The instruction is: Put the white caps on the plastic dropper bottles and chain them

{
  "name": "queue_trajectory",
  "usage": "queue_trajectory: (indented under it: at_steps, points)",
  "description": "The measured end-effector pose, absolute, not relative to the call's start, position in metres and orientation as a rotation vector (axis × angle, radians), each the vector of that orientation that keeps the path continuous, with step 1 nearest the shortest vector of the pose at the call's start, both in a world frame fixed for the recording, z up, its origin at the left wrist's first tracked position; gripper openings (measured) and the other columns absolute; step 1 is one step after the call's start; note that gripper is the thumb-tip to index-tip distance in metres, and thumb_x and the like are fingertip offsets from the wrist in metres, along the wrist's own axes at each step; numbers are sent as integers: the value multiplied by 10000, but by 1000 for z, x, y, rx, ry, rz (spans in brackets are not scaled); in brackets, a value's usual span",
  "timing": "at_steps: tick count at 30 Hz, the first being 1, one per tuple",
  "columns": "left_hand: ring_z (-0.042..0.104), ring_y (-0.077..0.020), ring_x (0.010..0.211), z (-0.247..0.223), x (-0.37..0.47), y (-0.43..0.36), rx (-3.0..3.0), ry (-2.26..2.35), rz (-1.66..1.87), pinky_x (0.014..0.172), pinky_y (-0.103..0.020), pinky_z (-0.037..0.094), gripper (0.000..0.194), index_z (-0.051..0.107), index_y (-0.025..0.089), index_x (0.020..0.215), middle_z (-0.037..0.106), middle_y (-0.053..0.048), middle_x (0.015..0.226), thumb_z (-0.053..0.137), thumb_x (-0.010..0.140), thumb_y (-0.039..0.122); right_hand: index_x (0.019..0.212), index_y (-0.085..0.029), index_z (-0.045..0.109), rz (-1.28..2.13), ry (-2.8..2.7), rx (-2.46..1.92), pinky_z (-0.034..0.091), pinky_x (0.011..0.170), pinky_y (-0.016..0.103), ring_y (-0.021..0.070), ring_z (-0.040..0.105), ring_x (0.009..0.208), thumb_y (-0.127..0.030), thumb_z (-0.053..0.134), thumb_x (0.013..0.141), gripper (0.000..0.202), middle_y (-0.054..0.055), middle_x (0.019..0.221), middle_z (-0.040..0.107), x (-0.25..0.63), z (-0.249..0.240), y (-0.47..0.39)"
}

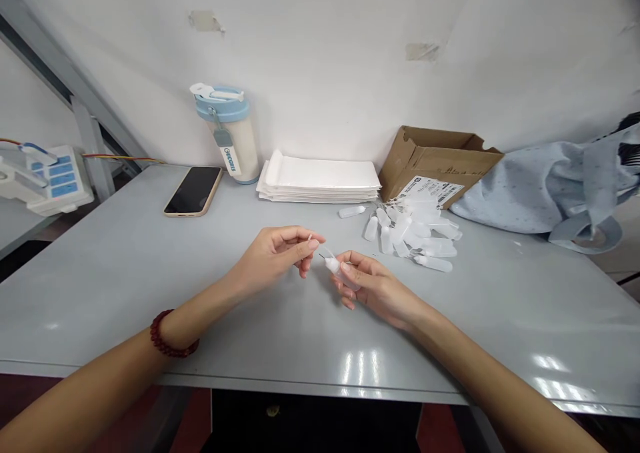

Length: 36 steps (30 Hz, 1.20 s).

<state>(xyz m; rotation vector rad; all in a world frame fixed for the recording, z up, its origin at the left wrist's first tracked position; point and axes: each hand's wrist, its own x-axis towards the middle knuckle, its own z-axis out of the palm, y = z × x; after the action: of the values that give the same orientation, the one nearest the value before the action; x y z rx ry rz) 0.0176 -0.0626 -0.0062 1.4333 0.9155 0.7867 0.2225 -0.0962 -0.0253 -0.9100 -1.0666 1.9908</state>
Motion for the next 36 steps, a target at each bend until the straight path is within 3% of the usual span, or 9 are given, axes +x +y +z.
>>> queue_trajectory:
  at_steps: [12,20,27,36]
  points:
    - [584,-111,673,-10,11,-54,1279,973,898,709,-272,470,184,681,163,856,646,-5,771,704,764,320,792,-146,598,1823,-1139,-1033,372,630,257,98,441,613,-412,628,818,269,17,770,562,225,-28,-91]
    - [589,-125,643,-6,14,-54,1398,1057,669,675,-278,497,221,678,142,786,664,-17,708,694,751,360,682,-154,557,1842,-1074,-949,366,628,260,104,425,600,-409,553,874,319,10,695,521,227,-23,-91]
    - [586,-121,638,-2,15,-60,1533,1052,627,641,-257,491,250,693,153,828,673,-23,751,642,788,395,731,-164,565,1793,-1079,-1047,337,541,245,87,318,517,-457,540,863,322,-36,596,402,228,-19,-93]
    - [553,-110,657,-1,16,-65,1676,974,606,652,-233,482,235,678,175,854,631,1,744,597,828,394,586,-184,439,1789,-1173,-1100,272,464,231,69,227,445,-496,547,844,419,-81,481,251,226,-16,-96]
